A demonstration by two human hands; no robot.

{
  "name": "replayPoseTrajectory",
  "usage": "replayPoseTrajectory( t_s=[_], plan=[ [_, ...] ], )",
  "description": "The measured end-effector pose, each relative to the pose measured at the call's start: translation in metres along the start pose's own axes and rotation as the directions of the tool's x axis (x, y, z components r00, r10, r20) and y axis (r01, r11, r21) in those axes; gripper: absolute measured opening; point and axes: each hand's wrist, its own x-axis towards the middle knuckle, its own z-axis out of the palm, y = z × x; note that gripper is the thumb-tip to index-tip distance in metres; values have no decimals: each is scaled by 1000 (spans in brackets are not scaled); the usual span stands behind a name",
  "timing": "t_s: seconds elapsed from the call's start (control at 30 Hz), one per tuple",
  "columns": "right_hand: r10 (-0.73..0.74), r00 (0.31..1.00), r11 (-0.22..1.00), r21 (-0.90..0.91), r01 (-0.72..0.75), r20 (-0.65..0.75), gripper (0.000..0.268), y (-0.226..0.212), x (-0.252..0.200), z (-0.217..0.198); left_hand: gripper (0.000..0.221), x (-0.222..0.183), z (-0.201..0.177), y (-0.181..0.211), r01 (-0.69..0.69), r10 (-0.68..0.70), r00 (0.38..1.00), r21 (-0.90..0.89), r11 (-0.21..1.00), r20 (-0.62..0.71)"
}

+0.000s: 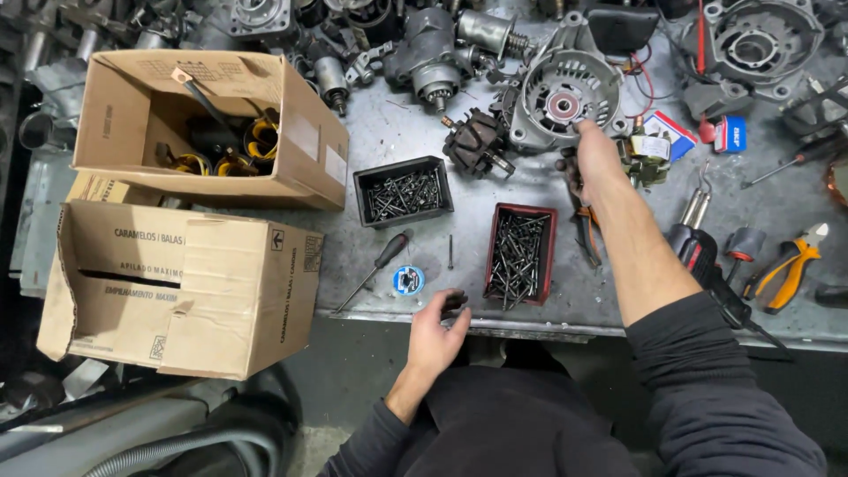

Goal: The person works at a bench covered with alternator parts, fitting a bearing into an alternator housing and driving it in using a socket. They then sort bolts from a red tray into a black parts bin while handling small alternator components.

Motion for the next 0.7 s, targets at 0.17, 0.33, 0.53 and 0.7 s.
replayPoseTrajectory(
  t_s=[0.17,0.33,0.53,0.7],
  plan=[
    [-29,999,995,-101,26,-22,39,-8,-5,-5,32,11,0,16,-59,57,997,27,998,47],
    [-121,975,991,73,109,184,43,8,-10,-20,30,12,0,16,-123,116,990,82,989,84],
    [124,991,989,-83,-119,55,68,22,-37,-42,31,20,4,13,-110,101,989,88,990,104],
    [-197,969,976,-68,209,150,29,87,-92,-74,41,30,5,14,-70,58,990,91,993,130]
  ],
)
